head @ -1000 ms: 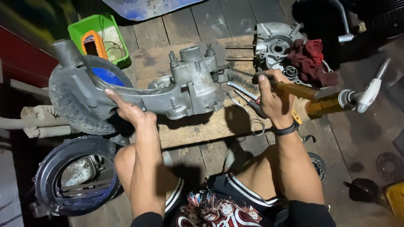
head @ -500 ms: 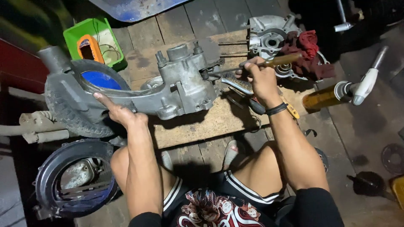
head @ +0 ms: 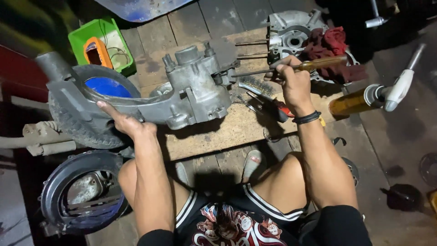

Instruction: The person cleans a metallic engine casing using a wire brush and a screwdriver. They scrub the surface and crevices of the part while holding it steady with their left hand.

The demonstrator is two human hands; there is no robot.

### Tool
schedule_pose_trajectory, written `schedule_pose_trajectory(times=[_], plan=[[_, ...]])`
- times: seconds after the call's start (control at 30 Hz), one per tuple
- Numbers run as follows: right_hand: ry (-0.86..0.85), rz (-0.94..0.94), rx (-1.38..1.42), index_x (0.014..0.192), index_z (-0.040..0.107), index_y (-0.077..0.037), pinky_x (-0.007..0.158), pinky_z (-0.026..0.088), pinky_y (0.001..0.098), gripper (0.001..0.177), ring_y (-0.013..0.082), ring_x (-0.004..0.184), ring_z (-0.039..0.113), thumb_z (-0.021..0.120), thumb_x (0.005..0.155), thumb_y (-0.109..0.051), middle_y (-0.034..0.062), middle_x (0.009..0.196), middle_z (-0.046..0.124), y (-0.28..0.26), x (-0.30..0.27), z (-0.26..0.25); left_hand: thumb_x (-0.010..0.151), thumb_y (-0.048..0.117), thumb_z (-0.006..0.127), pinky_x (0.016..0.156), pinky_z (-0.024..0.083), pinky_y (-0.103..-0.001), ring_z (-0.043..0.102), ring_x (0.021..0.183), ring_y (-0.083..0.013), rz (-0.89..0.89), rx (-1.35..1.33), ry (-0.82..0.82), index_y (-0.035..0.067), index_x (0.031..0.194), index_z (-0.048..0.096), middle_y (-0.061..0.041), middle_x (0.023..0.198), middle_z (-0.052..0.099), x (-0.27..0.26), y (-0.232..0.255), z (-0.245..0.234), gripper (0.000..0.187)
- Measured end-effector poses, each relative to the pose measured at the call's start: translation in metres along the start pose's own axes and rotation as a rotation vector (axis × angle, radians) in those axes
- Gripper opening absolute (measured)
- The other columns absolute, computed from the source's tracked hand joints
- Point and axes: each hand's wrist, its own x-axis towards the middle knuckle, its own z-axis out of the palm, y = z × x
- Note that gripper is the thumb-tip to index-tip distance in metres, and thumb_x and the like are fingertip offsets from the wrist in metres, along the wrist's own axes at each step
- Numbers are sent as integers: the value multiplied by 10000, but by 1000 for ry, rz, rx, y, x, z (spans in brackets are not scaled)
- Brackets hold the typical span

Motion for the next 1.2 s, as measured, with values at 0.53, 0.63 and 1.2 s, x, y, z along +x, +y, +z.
schedule_pose_trajectory(times=[0.53,0.63,1.2], plan=[[-487,-616,-536,892,726,-106,648,559,352,219,260,675,703,659,1007,-279,90,739,697,-5,-51,24,754,519,835,1245,243,-478,262,1519,-337,-46,-68,-98,39,1540,367,-185,1612,325,-5,1,-10,1033],[-531,-663,-566,939,691,-78,636,572,402,159,303,667,701,651,1012,-213,137,755,674,-6,-54,32,745,517,829,1251,230,-479,262,1518,-337,-60,-96,-93,43,1537,367,-193,1611,328,-12,5,-1,1033],[-459,-950,-576,916,669,-98,856,610,424,193,298,743,736,593,1050,-214,78,765,661,-27,-50,51,645,523,868,1164,366,-522,422,1432,-373,-23,-16,6,-26,1462,461,-244,1499,465,-3,2,10,1065]])
